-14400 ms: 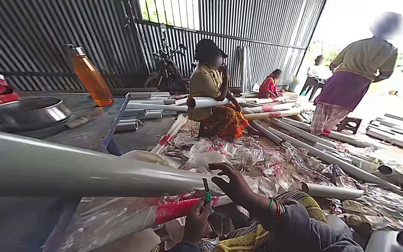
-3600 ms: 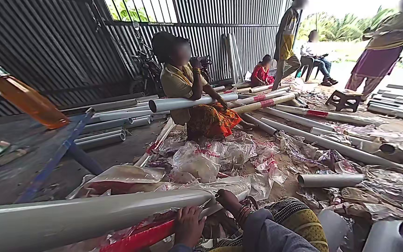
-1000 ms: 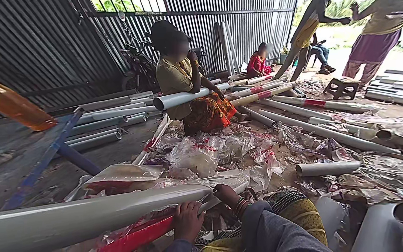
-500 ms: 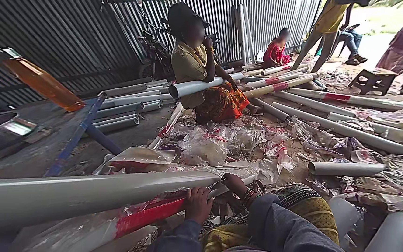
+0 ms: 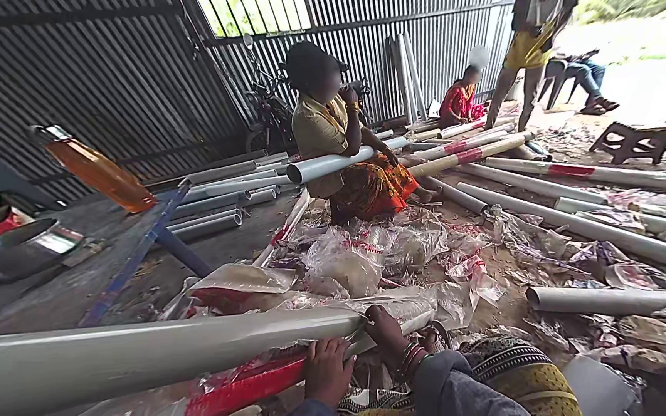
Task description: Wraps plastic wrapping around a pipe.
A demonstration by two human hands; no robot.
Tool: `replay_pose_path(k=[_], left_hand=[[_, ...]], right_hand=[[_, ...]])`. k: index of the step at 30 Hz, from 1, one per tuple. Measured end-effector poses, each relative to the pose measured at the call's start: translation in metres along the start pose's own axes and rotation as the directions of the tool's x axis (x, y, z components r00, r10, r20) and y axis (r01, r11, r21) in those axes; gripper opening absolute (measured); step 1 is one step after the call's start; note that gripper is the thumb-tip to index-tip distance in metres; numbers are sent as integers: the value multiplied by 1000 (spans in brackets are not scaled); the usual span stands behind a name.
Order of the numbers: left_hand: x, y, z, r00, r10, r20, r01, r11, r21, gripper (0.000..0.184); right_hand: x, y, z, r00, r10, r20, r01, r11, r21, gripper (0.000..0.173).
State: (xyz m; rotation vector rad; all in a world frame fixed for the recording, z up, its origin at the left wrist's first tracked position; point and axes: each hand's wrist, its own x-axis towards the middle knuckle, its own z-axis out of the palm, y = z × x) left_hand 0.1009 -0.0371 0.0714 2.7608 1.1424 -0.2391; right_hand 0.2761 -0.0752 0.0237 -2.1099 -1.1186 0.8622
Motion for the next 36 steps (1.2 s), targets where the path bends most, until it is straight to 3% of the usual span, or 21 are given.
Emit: replay_pose_path(k=[5, 9, 15, 22, 36], left_hand=[[3, 2, 2, 1000, -24, -15, 24, 1000, 7, 45], [1, 2, 2, 1000, -22, -18, 22, 1000, 1, 44], [3, 1, 3, 999, -17, -38, 18, 1000, 6, 43], [0, 2, 2, 999, -29, -18, 29, 1000, 2, 43], [2, 1, 2, 999, -15, -39, 15, 1000, -3, 43]], right_hand=[[4, 1, 0, 1000, 0, -22, 0, 1000, -11, 55], [4, 0, 2, 999, -32, -4, 32, 999, -29, 43], [7, -1, 3, 1000, 5, -25, -4, 999, 46, 50], [7, 3, 4, 999, 40, 9, -40, 998, 52, 37], [11, 0, -7, 999, 46, 16, -46, 999, 0, 31]])
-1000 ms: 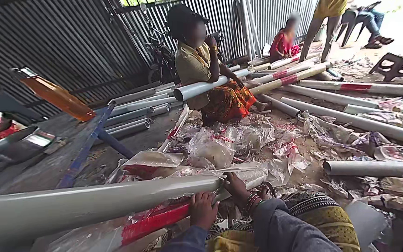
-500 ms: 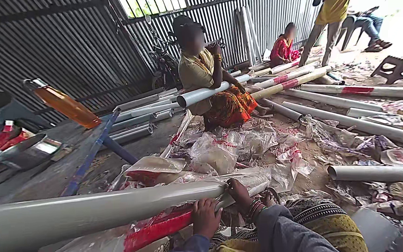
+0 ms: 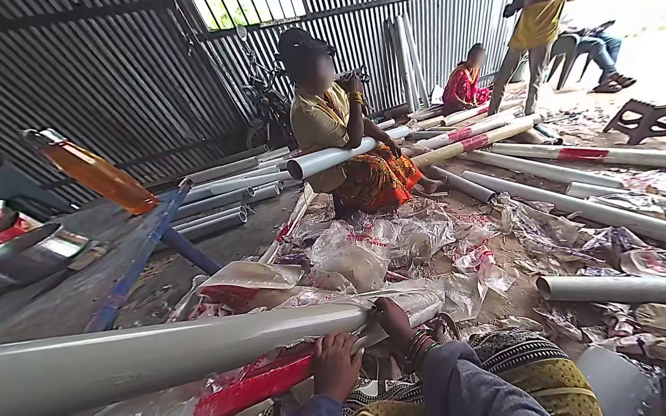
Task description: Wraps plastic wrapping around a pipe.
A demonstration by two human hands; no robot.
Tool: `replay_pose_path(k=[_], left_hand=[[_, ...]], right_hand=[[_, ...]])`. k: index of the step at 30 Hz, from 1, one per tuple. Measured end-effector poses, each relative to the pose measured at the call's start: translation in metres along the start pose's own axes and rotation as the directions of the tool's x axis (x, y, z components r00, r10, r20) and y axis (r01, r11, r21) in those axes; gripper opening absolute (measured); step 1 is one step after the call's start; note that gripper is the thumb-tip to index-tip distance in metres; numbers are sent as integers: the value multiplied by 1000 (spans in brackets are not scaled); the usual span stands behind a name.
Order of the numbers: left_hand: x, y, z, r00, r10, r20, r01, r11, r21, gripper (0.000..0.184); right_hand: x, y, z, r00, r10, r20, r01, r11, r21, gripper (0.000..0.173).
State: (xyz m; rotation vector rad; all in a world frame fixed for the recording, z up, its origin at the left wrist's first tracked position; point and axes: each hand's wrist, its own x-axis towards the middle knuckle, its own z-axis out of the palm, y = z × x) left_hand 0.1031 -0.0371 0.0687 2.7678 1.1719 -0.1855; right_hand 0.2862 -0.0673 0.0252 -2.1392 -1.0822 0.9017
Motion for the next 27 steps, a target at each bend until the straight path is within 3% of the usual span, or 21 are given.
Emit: replay_pose_path(k=[7, 17, 27], left_hand=[[1, 0, 3, 1000, -6, -7, 6, 1000, 0, 42], [2, -3, 12, 987, 22, -160, -25, 1000, -19, 35], [3, -3, 11, 985, 29, -169, -36, 999, -38, 34]], right_hand=[[3, -5, -1, 999, 43, -25, -45, 997, -59, 29], [8, -9, 3, 994, 87, -59, -95, 984, -150, 29], [13, 3, 3, 999, 31, -40, -30, 999, 32, 34]])
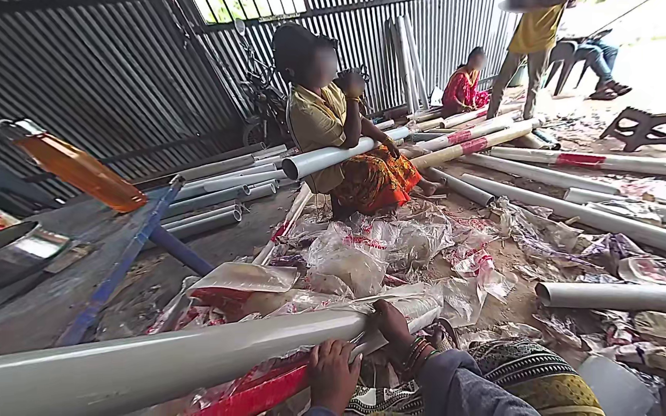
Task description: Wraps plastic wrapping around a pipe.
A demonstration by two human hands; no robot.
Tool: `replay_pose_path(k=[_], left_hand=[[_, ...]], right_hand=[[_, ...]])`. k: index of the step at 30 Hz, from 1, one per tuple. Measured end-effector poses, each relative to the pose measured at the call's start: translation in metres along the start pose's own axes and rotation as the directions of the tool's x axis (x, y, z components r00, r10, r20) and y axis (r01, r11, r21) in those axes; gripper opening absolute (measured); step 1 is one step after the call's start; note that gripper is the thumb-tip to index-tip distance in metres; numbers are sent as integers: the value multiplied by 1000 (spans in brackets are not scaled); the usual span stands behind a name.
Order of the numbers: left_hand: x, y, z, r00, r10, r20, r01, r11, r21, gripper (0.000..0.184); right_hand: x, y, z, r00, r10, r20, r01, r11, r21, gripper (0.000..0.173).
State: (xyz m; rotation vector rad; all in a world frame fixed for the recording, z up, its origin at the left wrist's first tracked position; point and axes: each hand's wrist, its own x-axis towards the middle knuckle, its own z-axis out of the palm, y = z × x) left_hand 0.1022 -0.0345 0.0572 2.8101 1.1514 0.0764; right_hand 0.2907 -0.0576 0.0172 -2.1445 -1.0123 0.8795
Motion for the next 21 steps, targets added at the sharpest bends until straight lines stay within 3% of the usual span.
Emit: replay_pose_path(k=[21], left_hand=[[0, -1, 1, 1000, 10, -14, -10, 1000, -14, 35]], right_hand=[[8, 15, 8, 995, -97, -17, 98, 985, 143, 35]])
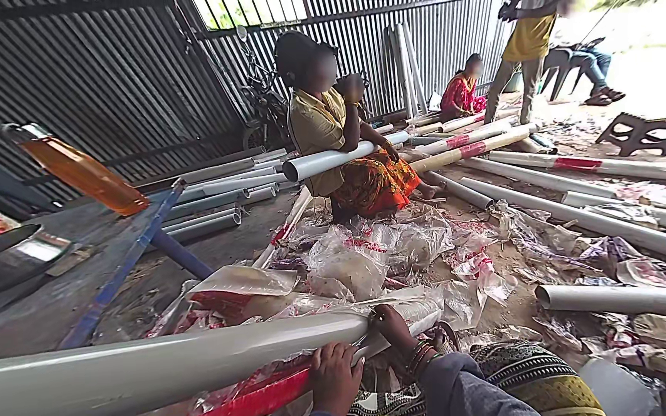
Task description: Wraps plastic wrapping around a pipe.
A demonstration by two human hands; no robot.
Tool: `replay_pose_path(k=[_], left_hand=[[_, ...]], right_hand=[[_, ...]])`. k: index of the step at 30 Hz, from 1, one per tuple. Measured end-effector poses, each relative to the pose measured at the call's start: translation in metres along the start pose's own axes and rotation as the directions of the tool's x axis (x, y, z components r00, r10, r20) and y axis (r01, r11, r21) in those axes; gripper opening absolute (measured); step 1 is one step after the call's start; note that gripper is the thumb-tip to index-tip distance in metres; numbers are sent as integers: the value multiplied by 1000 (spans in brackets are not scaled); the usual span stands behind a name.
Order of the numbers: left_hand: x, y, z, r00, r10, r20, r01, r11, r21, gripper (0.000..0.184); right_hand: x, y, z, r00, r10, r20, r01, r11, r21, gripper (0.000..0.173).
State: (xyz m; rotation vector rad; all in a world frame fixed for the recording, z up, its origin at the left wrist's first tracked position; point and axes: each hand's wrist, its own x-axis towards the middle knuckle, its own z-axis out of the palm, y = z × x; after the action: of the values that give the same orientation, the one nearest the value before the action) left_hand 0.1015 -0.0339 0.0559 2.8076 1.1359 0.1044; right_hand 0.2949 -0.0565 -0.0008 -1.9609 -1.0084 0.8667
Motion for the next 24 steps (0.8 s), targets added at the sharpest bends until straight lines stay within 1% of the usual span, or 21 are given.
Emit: replay_pose_path(k=[6, 12, 17, 20, 22, 24], left_hand=[[-1, -1, 2, 999, 20, -40, -21, 1000, -9, 34], [-3, 1, -4, 999, -5, 46, 4, 1000, 5, 37], [2, 2, -6, 998, -16, 66, 16, 1000, 9, 38], [5, 9, -9, 983, -66, 168, 56, 996, 64, 43], [9, 17, -14, 959, -114, 260, 92, 991, 98, 49], [13, 21, -14, 948, -139, 286, 112, 988, 109, 50]], right_hand=[[-2, -5, 0, 1000, -10, 4, 10, 1000, 24, 37], [-4, -3, 2, 1000, 13, 18, -13, 1000, -14, 34], [-3, -15, -3, 999, 32, -3, -32, 998, -62, 31], [-3, -16, -3, 998, 63, 1, -62, 994, -90, 29], [-4, -20, -2, 996, 92, -6, -92, 989, -115, 29], [-6, -26, -3, 991, 136, -16, -137, 977, -167, 28]])
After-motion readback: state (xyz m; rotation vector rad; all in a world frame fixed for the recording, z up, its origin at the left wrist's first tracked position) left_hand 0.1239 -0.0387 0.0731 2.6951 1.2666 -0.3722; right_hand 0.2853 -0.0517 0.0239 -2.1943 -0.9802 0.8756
